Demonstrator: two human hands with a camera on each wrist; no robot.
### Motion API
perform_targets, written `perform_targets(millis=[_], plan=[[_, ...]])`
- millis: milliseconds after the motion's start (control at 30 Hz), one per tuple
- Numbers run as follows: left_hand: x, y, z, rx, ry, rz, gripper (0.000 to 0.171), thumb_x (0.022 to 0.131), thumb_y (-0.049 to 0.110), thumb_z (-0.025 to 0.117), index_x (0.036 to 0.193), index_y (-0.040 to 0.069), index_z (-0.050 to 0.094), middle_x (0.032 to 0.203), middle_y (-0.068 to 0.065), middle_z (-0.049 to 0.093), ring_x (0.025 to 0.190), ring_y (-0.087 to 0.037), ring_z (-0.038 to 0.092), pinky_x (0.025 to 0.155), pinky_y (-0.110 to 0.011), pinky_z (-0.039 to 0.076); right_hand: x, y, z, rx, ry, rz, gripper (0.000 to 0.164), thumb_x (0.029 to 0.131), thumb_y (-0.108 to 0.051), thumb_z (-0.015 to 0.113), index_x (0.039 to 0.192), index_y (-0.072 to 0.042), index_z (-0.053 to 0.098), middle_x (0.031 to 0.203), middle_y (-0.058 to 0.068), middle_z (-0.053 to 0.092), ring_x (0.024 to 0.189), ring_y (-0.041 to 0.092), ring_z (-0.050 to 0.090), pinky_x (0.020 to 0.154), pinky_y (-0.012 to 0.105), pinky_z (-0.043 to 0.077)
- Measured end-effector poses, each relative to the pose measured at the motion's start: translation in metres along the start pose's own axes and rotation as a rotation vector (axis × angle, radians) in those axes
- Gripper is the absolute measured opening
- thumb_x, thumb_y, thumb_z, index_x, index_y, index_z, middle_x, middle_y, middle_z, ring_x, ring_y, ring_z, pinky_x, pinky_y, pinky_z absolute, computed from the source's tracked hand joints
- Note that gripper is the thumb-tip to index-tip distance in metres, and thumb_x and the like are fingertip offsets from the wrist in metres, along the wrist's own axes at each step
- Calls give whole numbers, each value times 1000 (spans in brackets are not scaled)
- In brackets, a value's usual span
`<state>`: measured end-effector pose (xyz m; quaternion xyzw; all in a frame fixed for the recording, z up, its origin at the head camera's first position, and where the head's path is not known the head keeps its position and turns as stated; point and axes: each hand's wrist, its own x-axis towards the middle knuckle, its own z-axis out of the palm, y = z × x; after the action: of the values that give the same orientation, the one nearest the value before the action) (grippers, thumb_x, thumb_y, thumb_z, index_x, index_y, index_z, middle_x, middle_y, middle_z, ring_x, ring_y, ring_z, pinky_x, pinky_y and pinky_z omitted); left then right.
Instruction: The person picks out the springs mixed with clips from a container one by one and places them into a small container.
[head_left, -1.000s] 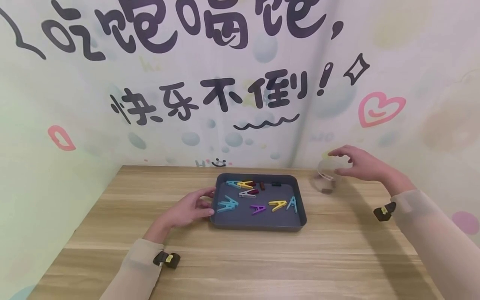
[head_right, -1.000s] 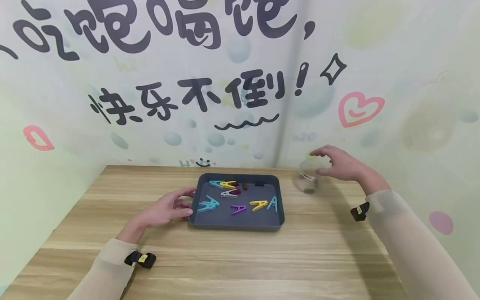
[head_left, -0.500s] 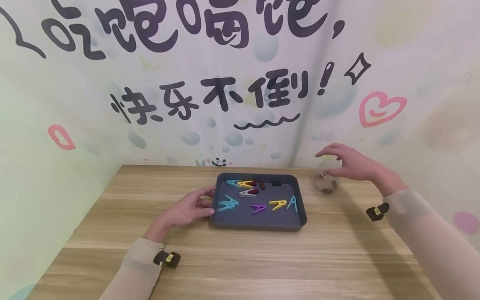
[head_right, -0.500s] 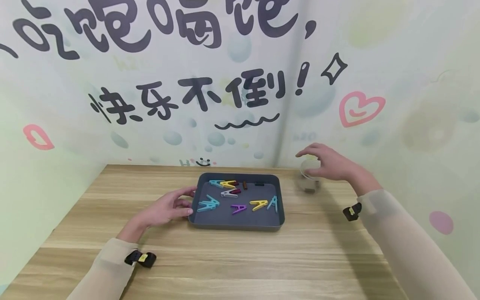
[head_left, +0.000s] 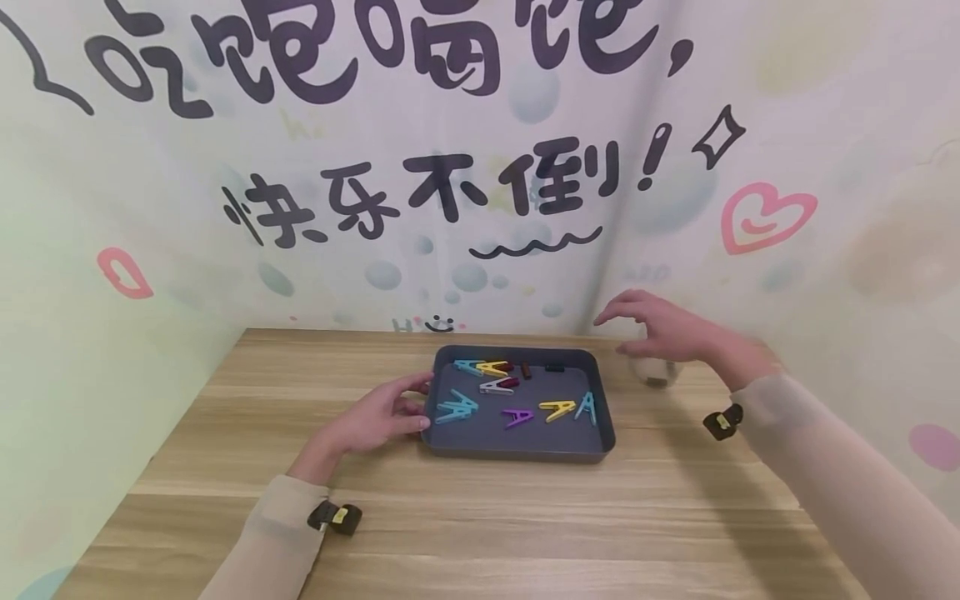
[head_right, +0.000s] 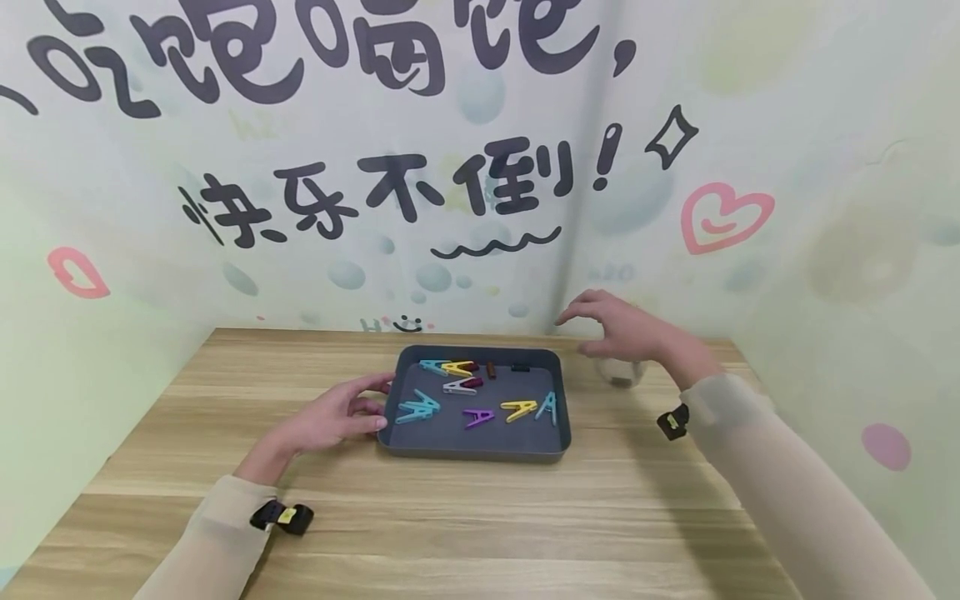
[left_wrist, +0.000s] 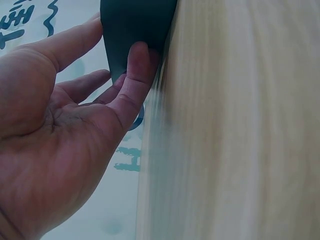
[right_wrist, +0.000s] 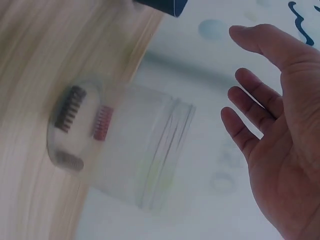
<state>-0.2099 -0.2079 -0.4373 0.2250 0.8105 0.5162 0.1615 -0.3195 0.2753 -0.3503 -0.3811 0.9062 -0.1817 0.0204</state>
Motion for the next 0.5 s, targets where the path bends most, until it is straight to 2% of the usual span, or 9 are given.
perform_targets(millis=[133, 367, 500], plan=[[0, 0, 0, 1, 0, 0, 73, 103, 4, 69, 161, -11, 29, 150, -33, 47, 125, -44, 64, 97, -39, 60, 11, -5, 7, -16, -24, -31, 44, 91, -9, 83, 132, -18, 73, 139, 11, 60, 130, 34, 53, 110, 59, 47], [-1, -2, 0, -2, -3, 3, 74, 103, 6, 70, 162, -11, 28, 151, -32, 46, 125, -43, 63, 97, -36, 60, 27, -11, 21, -21, -74, -30, 45, 90, -5, 81, 132, -19, 73, 142, 13, 58, 132, 35, 51, 112, 58, 46], [-1, -2, 0, -7, 0, 3, 74, 103, 4, 69, 162, -11, 27, 151, -32, 46, 125, -44, 63, 97, -36, 60, 34, -14, 27, -32, -86, -75, 45, 88, -3, 81, 131, -16, 73, 140, 15, 59, 130, 36, 52, 111, 57, 46]])
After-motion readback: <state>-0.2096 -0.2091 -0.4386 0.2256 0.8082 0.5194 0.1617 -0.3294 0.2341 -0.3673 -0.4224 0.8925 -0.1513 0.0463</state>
